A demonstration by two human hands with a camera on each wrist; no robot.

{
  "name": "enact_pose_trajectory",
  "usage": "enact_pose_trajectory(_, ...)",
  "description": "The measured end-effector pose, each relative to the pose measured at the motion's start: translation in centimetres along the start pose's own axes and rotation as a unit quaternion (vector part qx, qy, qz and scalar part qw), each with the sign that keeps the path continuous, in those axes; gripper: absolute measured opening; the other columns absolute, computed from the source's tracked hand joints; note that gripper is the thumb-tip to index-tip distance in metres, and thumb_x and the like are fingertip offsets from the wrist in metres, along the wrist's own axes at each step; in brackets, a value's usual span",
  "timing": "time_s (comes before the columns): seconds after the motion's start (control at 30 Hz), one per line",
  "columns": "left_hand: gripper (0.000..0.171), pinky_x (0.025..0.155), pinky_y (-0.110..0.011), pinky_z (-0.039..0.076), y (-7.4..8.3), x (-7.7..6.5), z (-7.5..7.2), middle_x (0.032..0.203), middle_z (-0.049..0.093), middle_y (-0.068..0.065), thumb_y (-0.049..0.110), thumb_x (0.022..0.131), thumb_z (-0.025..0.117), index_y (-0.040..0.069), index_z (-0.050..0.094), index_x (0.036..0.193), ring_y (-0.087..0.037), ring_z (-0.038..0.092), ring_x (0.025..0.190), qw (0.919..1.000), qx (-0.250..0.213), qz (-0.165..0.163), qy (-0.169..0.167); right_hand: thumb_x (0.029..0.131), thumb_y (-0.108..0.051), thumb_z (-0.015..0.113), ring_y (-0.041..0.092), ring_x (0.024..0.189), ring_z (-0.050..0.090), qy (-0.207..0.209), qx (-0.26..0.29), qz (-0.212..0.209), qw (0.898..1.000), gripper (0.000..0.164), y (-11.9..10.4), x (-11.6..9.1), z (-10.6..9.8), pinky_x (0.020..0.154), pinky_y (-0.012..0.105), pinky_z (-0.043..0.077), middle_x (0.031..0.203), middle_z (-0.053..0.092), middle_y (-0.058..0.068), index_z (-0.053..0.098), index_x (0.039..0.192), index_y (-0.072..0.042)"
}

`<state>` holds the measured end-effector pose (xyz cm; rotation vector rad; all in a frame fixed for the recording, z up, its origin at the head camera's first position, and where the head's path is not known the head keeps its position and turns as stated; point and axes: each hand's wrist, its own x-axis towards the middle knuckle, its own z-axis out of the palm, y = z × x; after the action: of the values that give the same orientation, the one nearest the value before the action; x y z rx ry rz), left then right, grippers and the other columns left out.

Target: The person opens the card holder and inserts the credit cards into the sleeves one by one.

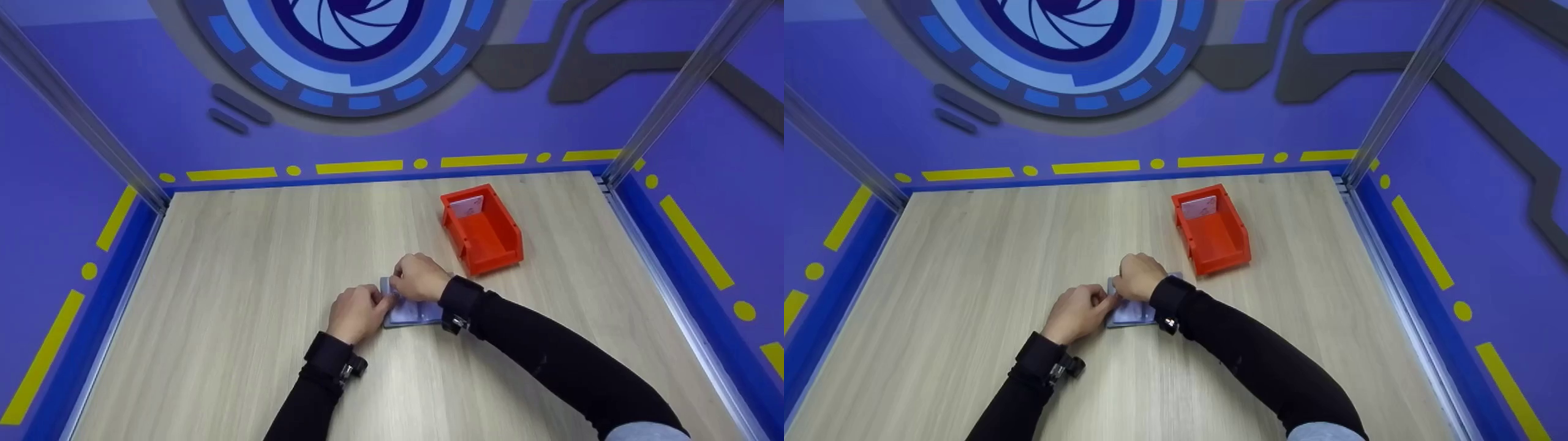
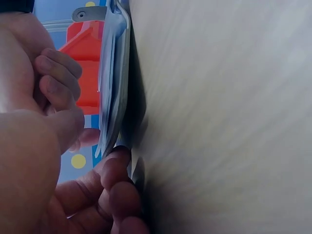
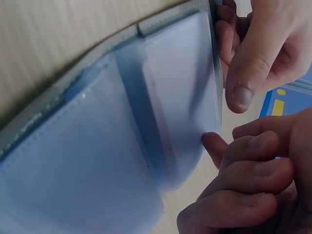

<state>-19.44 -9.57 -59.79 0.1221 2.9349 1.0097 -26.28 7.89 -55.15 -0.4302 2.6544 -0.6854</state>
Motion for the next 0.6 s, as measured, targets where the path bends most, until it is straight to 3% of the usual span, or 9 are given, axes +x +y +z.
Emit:
enact_pose_trajectory(0.2, 0.041, 0.057, -0.032, 0.036, 0.1, -0.1, 0.3, 0.068, 0.058, 0.005, 0.046, 0.095, 0.084, 0.018, 0.065, 0.072, -0.014, 0.051, 0.061, 0.9999, 0.012, -0.002, -0.002, 0.103, -0.023, 0.066, 0.019, 0.079, 0.062, 0.004, -0.010, -0.040, 0.999, 0.025, 0.2, -0.6, -0.1, 0.075, 0.035, 0.050, 0.097, 0.081, 0.005, 0.088, 0.104, -0.011)
enact_pose_trajectory(0.3, 0.043, 0.057, -0.031, 0.035, 0.1, -0.2, 0.4, 0.067, 0.055, 0.006, 0.046, 0.096, 0.084, 0.018, 0.062, 0.071, -0.013, 0.049, 0.060, 0.9999, 0.010, -0.005, -0.004, 0.106, -0.022, 0.066, 0.018, 0.081, 0.061, 0.009, -0.015, -0.067, 0.998, 0.025, 0.0, -1.3, -1.0, 0.077, 0.035, 0.052, 0.102, 0.082, 0.007, 0.086, 0.112, -0.009)
enact_pose_trajectory(0.4, 0.044, 0.058, -0.032, 0.036, 0.1, -0.3, 0.3, 0.067, 0.054, 0.006, 0.047, 0.097, 0.083, 0.019, 0.060, 0.071, -0.013, 0.050, 0.060, 0.9999, 0.013, -0.006, -0.007, 0.108, -0.024, 0.066, 0.017, 0.077, 0.060, 0.025, -0.004, -0.085, 0.996, 0.026, -0.4, -2.4, -3.2, 0.074, 0.034, 0.053, 0.100, 0.080, 0.008, 0.084, 0.119, -0.009)
enact_pose_trajectory(0.6, 0.044, 0.059, -0.033, 0.037, 0.3, -0.3, 0.2, 0.069, 0.055, 0.006, 0.047, 0.097, 0.083, 0.019, 0.059, 0.071, -0.015, 0.050, 0.062, 0.9998, 0.015, -0.014, -0.002, 0.110, -0.024, 0.066, 0.020, 0.072, 0.061, 0.095, 0.051, -0.100, 0.989, 0.025, -0.3, -3.8, -9.7, 0.069, 0.033, 0.056, 0.098, 0.079, 0.007, 0.083, 0.121, -0.009)
